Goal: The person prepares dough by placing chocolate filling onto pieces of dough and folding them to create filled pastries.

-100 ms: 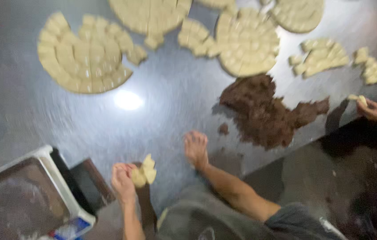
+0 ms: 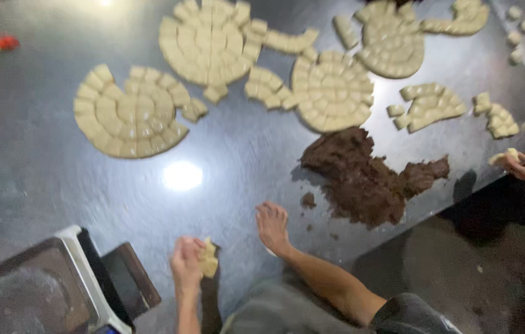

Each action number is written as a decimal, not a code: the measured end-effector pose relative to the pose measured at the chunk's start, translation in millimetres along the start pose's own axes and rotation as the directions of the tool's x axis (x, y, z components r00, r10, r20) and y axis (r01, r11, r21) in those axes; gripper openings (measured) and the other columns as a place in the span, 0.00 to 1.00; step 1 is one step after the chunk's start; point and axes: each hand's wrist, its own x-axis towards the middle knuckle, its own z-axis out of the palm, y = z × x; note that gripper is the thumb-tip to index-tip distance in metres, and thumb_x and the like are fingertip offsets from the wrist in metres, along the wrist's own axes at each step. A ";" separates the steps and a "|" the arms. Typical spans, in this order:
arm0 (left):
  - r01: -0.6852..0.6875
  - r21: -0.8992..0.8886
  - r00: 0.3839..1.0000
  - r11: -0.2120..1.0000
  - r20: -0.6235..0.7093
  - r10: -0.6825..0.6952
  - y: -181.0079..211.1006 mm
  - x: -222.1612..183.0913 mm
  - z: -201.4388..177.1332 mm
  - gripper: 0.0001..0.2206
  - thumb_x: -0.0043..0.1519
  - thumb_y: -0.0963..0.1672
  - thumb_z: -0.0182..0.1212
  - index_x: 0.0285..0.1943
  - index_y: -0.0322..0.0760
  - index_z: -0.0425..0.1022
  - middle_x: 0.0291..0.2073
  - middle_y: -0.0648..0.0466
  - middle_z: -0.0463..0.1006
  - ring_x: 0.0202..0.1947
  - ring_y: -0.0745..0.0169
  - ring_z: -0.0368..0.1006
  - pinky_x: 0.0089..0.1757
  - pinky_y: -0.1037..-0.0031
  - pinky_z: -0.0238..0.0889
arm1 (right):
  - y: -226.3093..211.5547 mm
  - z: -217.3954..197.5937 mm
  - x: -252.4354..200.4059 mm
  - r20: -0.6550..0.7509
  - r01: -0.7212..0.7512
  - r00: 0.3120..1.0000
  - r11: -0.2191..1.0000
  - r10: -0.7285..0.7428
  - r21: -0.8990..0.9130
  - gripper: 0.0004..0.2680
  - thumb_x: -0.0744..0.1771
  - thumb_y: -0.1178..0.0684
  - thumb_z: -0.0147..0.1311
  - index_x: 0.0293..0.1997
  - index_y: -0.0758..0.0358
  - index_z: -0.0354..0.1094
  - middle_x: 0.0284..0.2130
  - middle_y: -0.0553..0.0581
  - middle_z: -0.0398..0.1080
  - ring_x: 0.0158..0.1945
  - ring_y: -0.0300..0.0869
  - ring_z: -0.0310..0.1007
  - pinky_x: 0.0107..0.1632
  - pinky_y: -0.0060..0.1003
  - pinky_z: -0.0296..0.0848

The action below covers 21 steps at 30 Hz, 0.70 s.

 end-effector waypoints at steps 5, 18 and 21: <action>-0.139 -0.099 0.967 0.985 0.203 0.157 -7.3 -4.7 33.3 0.17 0.71 0.49 0.49 0.38 0.31 0.75 0.27 0.50 0.76 0.26 0.63 0.69 0.28 0.76 0.62 | 27.4 -42.6 11.1 0.093 -0.134 0.990 0.878 0.102 0.460 0.17 0.70 0.42 0.48 0.63 0.59 0.64 0.58 0.58 0.62 0.63 0.52 0.57 0.66 0.53 0.57; -0.818 0.039 0.491 0.574 0.565 0.663 -15.3 -69.2 62.8 0.18 0.61 0.41 0.67 0.61 0.35 0.72 0.53 0.49 0.79 0.54 0.50 0.73 0.55 0.64 0.63 | -38.1 -138.9 -66.5 0.693 -0.697 0.717 0.105 0.076 0.709 0.08 0.67 0.45 0.53 0.42 0.55 0.63 0.27 0.57 0.70 0.26 0.42 0.67 0.28 0.36 0.67; -0.524 0.130 0.797 0.842 0.423 0.431 -0.2 -67.9 60.9 0.14 0.68 0.44 0.58 0.60 0.35 0.75 0.48 0.51 0.83 0.51 0.56 0.79 0.51 0.69 0.70 | -59.4 -149.1 -69.7 0.524 -0.510 0.852 0.247 0.009 0.824 0.12 0.71 0.41 0.51 0.46 0.58 0.73 0.30 0.47 0.65 0.31 0.34 0.59 0.32 0.27 0.62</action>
